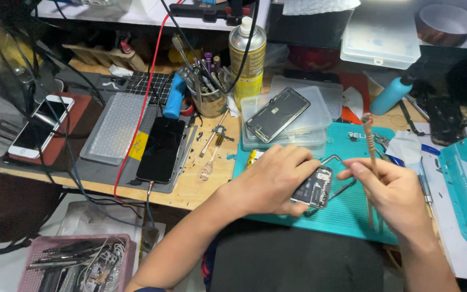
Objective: The person works on a disassembled smartphone at a repair bench. They hold the phone frame, use a brush-like tool to scrape and clean old adhesive from the frame edges, set the frame aside, then wipe the phone housing with a tissue.
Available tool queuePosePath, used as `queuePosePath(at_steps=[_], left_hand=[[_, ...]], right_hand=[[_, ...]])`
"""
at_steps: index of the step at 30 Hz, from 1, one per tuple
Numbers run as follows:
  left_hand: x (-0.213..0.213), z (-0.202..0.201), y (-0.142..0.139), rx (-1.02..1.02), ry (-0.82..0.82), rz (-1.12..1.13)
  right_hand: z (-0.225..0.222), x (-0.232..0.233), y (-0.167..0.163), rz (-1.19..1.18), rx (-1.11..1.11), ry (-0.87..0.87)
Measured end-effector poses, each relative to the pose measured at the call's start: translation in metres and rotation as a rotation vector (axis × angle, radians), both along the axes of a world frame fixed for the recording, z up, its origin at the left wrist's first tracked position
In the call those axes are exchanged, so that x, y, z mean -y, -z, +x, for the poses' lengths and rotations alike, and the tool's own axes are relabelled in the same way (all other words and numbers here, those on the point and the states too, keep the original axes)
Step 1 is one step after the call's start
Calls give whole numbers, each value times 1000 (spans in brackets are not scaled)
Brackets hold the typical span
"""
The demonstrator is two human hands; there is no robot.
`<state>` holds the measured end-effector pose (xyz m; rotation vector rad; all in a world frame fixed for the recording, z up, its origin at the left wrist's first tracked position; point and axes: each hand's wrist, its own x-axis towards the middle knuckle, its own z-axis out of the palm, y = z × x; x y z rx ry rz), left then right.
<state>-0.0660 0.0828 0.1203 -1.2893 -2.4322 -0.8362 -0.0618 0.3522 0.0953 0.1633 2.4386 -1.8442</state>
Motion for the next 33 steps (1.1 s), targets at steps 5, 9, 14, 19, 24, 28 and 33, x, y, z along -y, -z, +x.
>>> queuePosePath(at_steps=[5,9,14,19,24,28,33], left_hand=[[-24,-4,-19,-67,89,-43],[-36,-11,-37,-21,147,-155],[-34,-7,-53,-133,81,-111],[14,18,-47,-248,-185,226],[42,53,-6,63,-467,789],[49,64,24,510,-205,1287],[90,60,26,479,-291,1342]], right_hand=[[-2,-15,13,-308,74,-67],[-2,-39,22,-396,149,-132],[-1,-44,19,-451,53,-128],[-4,-13,6,-432,45,-133],[-11,27,-4,-593,51,-195],[-12,77,-5,-682,78,-243],[-9,166,-3,-636,90,-345]])
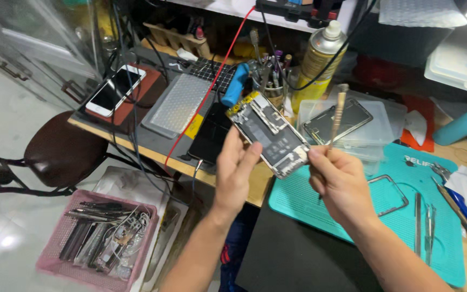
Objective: The person works on a disassembled smartphone at a repair bench. They hold the phone frame, use a brush-like tool to scrape and clean old adhesive from the frame edges, set the frame aside, then wipe the phone housing with a tissue.
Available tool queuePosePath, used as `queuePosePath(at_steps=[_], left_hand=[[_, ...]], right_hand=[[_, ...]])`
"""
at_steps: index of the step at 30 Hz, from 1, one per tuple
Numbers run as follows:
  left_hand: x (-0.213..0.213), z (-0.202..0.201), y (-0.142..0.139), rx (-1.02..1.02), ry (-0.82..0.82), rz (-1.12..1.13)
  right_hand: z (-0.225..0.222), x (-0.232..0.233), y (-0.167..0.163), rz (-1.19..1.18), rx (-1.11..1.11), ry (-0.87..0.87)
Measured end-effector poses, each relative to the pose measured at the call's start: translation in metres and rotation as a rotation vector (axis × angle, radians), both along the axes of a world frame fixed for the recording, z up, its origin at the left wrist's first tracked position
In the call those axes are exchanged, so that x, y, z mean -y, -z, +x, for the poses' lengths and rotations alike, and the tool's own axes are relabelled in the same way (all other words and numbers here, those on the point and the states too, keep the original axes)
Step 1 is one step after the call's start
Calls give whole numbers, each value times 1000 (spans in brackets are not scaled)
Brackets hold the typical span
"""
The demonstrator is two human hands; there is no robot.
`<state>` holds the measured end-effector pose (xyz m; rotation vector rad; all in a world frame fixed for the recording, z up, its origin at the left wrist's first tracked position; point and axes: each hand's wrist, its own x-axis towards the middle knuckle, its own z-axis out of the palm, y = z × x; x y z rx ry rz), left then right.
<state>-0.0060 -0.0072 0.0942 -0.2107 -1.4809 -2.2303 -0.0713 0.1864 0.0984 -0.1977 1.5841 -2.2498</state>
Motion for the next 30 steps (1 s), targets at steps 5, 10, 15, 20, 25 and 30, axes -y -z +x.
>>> queuePosePath(at_steps=[5,10,15,20,25,30], left_hand=[[77,-17,-19,182,-117,-43],[145,-29,-34,529,-564,-630],[191,-51,-42,837,-631,-949],[209,-82,-44,954,-612,-1096],[208,-101,-36,1003,-596,-1239],[207,-107,-13,895,-675,-1354]], right_hand=[[-5,97,3,-2,-67,-73],[-7,182,8,106,-130,-92],[1,244,10,126,-279,-38],[0,259,9,106,-167,-56],[-19,215,6,130,14,-118],[-30,147,-2,202,-63,-182]])
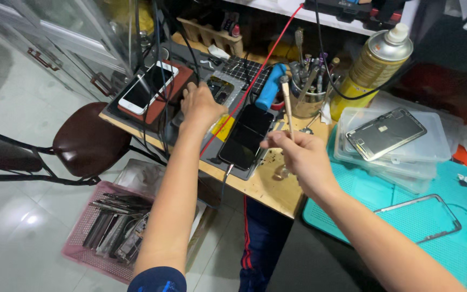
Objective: The person works on a disassembled smartphone at a repair bench. They hold the phone frame, use a brush-like tool to scrape and clean old adhesive from the frame edges, set the frame aside, then wipe the phone housing with a tissue.
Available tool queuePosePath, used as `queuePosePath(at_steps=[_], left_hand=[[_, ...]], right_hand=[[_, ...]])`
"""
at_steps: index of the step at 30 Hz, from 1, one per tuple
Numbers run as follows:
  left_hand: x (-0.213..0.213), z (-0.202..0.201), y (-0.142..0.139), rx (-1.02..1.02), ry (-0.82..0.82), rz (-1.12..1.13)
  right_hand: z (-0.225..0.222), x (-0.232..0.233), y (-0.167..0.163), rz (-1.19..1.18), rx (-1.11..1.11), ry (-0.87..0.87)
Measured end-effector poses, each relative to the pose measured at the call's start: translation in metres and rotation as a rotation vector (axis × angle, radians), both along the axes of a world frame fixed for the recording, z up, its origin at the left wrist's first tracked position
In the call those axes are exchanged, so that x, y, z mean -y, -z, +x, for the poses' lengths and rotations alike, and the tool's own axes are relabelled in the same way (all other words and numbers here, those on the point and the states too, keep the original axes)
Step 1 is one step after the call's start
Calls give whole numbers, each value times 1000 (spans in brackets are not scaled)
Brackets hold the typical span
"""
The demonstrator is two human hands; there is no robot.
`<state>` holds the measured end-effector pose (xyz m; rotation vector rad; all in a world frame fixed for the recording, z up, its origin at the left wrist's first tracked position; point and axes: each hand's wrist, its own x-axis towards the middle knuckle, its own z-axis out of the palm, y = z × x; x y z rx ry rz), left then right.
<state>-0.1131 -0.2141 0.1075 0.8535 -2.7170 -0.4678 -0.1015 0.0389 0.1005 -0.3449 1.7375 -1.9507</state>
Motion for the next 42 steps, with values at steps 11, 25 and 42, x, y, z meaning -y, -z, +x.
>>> queuePosePath(at_steps=[11,25,42], left_hand=[[-99,32,1,-756,428,-180],[-337,64,51,-278,1222,40],[-277,55,53,-286,1282,182]], right_hand=[[29,-219,-2,146,-297,297],[61,-335,76,-156,-46,757],[47,-290,52,-127,-204,540]])
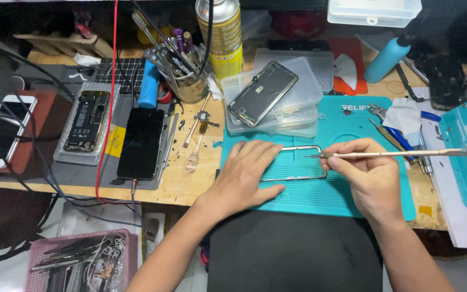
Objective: The person works on a disassembled smartphone at a repair bench. They hold the phone frame, use a brush-like tool to scrape and clean old adhesive from the frame edges, set the frame aside, then wipe the phone housing with a tissue.
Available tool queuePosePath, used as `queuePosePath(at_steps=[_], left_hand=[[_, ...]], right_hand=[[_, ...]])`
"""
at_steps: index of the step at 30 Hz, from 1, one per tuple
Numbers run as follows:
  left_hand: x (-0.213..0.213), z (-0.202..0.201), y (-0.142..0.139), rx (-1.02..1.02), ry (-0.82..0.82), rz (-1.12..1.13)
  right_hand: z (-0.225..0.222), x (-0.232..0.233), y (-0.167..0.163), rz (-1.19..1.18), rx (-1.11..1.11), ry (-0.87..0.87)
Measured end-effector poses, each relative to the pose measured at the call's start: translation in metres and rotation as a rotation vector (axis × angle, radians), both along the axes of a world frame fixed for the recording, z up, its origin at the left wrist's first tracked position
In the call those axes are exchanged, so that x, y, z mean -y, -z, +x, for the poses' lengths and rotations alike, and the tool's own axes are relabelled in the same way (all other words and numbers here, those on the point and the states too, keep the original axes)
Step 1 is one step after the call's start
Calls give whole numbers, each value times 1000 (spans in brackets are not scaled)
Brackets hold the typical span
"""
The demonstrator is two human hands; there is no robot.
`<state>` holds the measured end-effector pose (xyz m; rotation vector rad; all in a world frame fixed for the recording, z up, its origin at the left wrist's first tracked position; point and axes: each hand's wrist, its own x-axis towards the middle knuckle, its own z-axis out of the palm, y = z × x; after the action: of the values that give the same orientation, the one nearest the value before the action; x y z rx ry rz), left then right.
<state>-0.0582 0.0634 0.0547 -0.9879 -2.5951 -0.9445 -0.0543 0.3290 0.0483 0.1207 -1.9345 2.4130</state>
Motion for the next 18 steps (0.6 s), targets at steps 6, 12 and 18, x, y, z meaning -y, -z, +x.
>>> queuePosePath(at_steps=[6,12,18], left_hand=[[-42,-19,19,-84,68,-9],[-57,-30,21,-28,50,3],[-54,-18,13,6,8,-45]], right_hand=[[4,1,8,355,-155,111],[11,-12,11,496,-175,146],[17,-8,5,738,-251,177]])
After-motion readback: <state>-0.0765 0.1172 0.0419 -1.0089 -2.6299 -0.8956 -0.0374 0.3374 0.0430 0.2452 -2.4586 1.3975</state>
